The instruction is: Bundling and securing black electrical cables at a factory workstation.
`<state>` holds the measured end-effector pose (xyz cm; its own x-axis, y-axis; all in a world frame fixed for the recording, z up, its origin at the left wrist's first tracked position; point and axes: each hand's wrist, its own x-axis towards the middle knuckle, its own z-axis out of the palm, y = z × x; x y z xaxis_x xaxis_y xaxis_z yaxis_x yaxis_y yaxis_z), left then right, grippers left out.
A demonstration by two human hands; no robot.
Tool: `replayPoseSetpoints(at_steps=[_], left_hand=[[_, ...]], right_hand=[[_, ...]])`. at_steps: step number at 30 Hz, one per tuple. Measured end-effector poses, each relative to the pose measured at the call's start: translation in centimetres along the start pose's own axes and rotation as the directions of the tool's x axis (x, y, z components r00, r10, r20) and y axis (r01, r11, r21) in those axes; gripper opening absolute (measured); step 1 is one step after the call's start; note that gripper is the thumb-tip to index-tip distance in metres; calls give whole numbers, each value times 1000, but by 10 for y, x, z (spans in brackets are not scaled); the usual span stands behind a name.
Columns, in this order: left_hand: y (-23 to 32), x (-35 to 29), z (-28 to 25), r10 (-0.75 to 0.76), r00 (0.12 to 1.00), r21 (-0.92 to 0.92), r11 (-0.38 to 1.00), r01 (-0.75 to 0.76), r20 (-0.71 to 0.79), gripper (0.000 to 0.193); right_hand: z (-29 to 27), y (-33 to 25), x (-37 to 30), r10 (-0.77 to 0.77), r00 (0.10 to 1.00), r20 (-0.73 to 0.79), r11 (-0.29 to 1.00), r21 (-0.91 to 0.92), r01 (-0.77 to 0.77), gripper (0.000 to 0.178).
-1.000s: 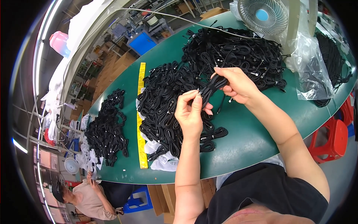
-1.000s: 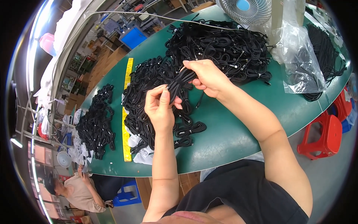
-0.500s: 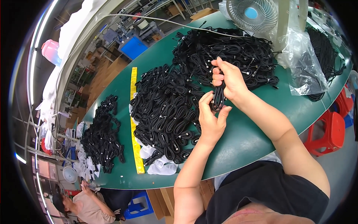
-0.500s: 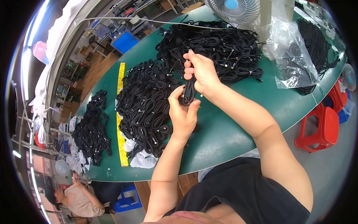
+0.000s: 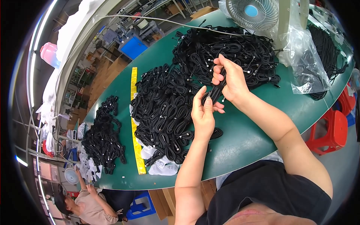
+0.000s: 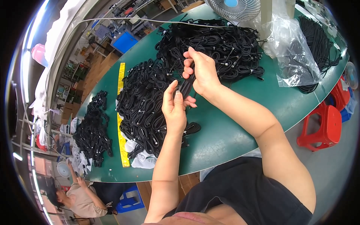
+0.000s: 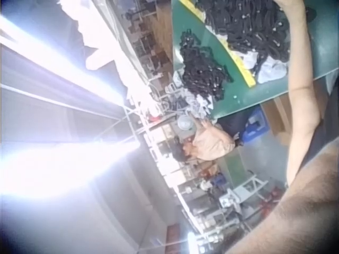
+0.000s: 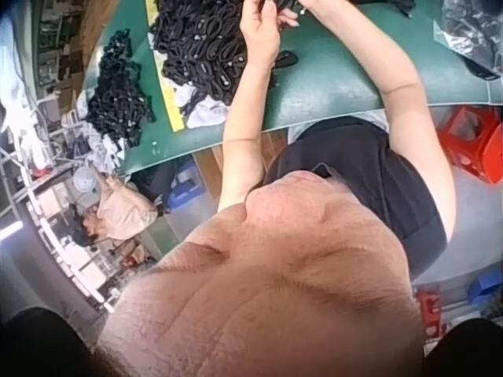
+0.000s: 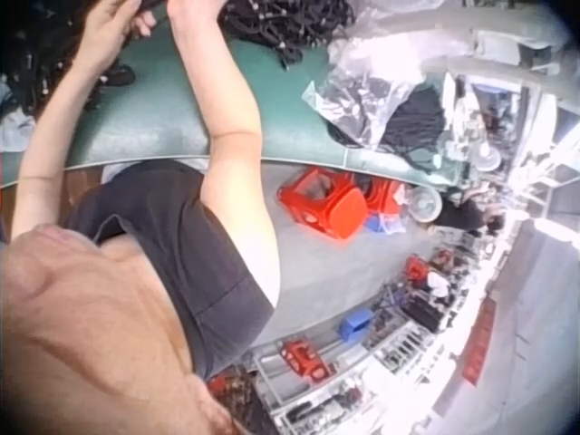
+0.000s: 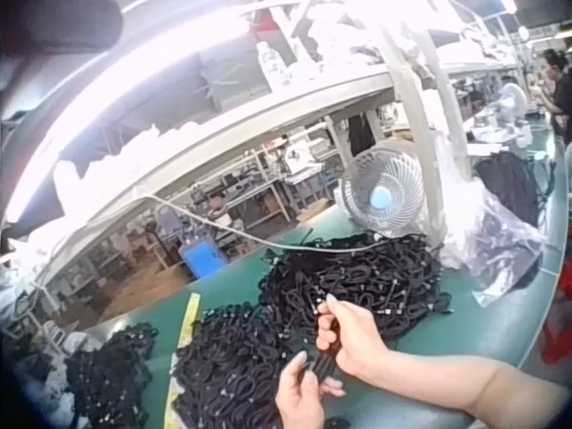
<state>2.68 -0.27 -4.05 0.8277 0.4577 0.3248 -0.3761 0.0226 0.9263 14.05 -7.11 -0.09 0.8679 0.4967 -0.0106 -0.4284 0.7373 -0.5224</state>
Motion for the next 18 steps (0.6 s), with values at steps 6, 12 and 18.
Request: replayPoseSetpoints(at_steps=[6, 12, 18], left_hand=[[4, 9, -5, -166, 980, -342, 920, 194, 110, 49], [-31, -5, 1, -186, 971, -40, 982, 182, -147, 34], [-16, 5, 0, -379, 918, -435, 851, 295, -119, 21]], right_hand=[[2, 4, 1, -109, 994, 3, 993, -41, 109, 23], [0, 44, -31, -429, 836, 342, 719, -431, 545, 27], [-6, 33, -11, -337, 875, 348, 638, -599, 484, 29]])
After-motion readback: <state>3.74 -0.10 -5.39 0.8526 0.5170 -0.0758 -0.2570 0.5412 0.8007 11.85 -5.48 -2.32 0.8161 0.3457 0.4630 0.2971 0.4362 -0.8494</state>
